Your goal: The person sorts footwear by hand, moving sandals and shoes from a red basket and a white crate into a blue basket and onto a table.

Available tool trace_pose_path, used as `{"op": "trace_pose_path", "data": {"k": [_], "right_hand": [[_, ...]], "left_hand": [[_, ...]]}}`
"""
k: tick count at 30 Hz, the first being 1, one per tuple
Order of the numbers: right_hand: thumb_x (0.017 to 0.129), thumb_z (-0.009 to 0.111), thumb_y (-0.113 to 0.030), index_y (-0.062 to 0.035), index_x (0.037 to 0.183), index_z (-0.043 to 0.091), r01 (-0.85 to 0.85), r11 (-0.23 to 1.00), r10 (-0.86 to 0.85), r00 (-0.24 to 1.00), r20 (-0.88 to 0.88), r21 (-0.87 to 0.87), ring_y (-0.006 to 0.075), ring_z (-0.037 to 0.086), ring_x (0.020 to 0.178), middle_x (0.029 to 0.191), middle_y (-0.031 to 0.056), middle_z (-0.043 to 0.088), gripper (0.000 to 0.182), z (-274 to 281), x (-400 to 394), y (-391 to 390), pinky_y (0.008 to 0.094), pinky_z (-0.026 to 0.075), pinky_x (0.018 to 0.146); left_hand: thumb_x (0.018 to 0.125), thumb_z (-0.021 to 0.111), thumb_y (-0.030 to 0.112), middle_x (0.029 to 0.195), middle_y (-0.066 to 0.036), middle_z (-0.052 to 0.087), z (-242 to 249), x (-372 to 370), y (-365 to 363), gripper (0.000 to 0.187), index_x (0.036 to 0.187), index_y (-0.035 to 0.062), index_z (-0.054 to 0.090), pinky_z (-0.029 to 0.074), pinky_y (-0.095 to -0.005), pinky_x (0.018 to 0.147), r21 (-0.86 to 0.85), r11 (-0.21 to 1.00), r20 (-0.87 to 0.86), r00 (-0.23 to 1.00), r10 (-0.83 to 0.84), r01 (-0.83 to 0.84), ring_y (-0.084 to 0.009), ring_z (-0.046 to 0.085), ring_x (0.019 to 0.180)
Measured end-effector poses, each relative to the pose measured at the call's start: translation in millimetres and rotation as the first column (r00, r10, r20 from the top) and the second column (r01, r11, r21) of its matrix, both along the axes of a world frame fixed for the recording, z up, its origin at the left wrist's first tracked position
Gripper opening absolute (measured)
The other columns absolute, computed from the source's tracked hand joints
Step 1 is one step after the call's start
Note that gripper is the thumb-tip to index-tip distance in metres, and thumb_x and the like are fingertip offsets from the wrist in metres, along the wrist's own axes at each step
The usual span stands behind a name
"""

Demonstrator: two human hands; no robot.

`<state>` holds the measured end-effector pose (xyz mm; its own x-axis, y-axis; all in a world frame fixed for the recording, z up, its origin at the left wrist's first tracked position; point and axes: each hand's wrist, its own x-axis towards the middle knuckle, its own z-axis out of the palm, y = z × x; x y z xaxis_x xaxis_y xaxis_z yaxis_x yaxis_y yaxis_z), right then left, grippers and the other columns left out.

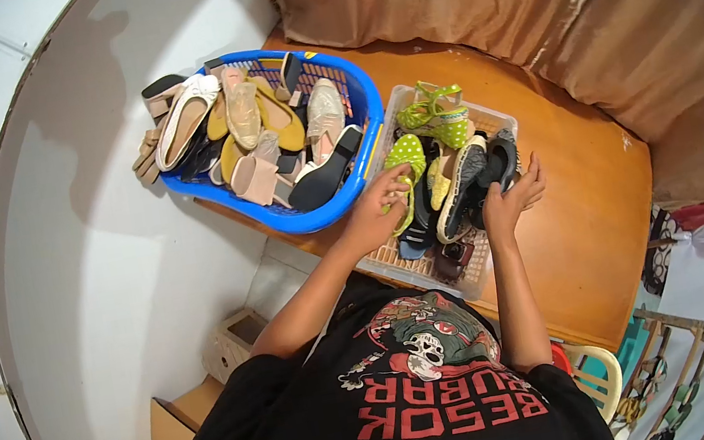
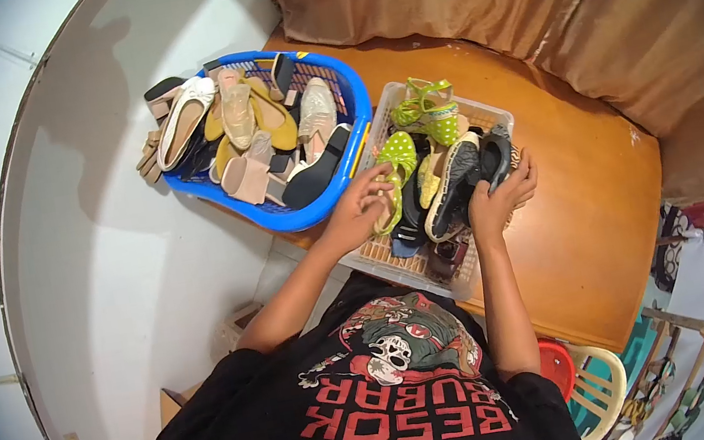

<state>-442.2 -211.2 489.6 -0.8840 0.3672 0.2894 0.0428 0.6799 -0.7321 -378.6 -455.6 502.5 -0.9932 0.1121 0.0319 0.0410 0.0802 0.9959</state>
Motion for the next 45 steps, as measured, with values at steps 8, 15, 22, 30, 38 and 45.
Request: {"op": "trace_pose_path", "data": {"k": [8, 15, 22, 30, 38, 45], "right_hand": [[0.077, 0.055, 0.006, -0.0001, 0.119, 0.058, -0.659, 0.74, 0.583, 0.729, -0.358, -0.138, 0.0366, 0.052, 0.123, 0.128, 0.0191, 0.055, 0.042, 51.6, -14.3, -106.2, 0.0442, 0.038, 0.109], [0.082, 0.056, 0.004, -0.0001, 0.125, 0.054, -0.702, 0.563, 0.695, 0.688, -0.21, -0.435, 0.0327, 0.058, 0.12, 0.125, 0.0194, 0.055, 0.043, 28.3, -61.9, -212.3, 0.0399, 0.046, 0.105], [0.082, 0.074, -0.021, 0.0053, 0.137, 0.046, -0.599, 0.787, 0.614, 0.735, 0.286, -0.151, 0.0475, 0.055, 0.125, 0.135, 0.0327, 0.055, 0.067, -12.8, -130.5, -282.8, 0.0491, 0.044, 0.108], [0.074, 0.081, -0.014, 0.0063, 0.129, 0.059, -0.377, 0.659, 0.719, 0.568, 0.4, -0.65, 0.0265, 0.067, 0.108, 0.115, 0.0184, 0.071, 0.062, -50.6, -156.5, -289.4, 0.0354, 0.05, 0.098], [0.069, 0.058, 0.015, -0.0013, 0.123, 0.068, -0.678, 0.436, 0.9, 0.318, 0.3, -0.592, 0.0199, 0.067, 0.103, 0.111, 0.0101, 0.073, 0.058, 6.9, -117.8, -263.3, 0.0331, 0.052, 0.094], [0.071, 0.048, 0.014, 0.0002, 0.122, 0.068, -0.715, 0.313, 0.918, 0.06, 0.392, -0.625, 0.0197, 0.067, 0.108, 0.118, 0.0102, 0.072, 0.056, 31.6, -137.0, -251.9, 0.0345, 0.052, 0.098]], "left_hand": [[0.096, 0.054, -0.004, 0.131, -0.013, 0.061, 0.8, 1.4, -99.1, 0.046, 0.142, 0.0028, 0.052, 0.047, -0.0311, 0.103, -0.052, 0.957, -0.047, 0.958, 0.285, -0.287, -0.0179, 0.057, 0.121], [0.089, 0.069, 0.018, 0.156, -0.028, 0.034, -36.6, -23.2, -146.6, 0.08, 0.155, -0.0031, 0.029, 0.026, -0.0441, 0.122, -0.473, 0.859, 0.138, 0.948, 0.288, -0.193, -0.0404, 0.032, 0.147], [0.085, 0.071, 0.034, 0.164, -0.033, 0.012, -51.9, -66.0, -152.9, 0.111, 0.159, -0.0068, -0.002, 0.023, -0.0478, 0.123, -0.594, 0.799, 0.362, 0.918, 0.163, 0.092, -0.0476, 0.019, 0.151], [0.088, 0.072, 0.03, 0.165, -0.032, 0.007, -67.9, -72.6, -167.6, 0.114, 0.158, -0.0048, -0.012, 0.019, -0.0433, 0.125, -0.425, 0.903, 0.423, 0.869, 0.257, -0.06, -0.0428, 0.013, 0.155], [0.088, 0.076, 0.023, 0.159, -0.031, 0.026, -71.2, -70.3, -164.5, 0.11, 0.158, -0.0054, -0.005, 0.033, -0.041, 0.117, -0.158, 0.958, 0.4, 0.872, 0.283, -0.239, -0.0368, 0.036, 0.146], [0.085, 0.081, 0.026, 0.131, -0.029, 0.057, -27.3, -33.2, -191.5, 0.083, 0.142, -0.0037, 0.028, 0.047, -0.0415, 0.104, -0.19, 0.974, 0.162, 0.975, 0.154, -0.122, -0.0362, 0.06, 0.124]]}}
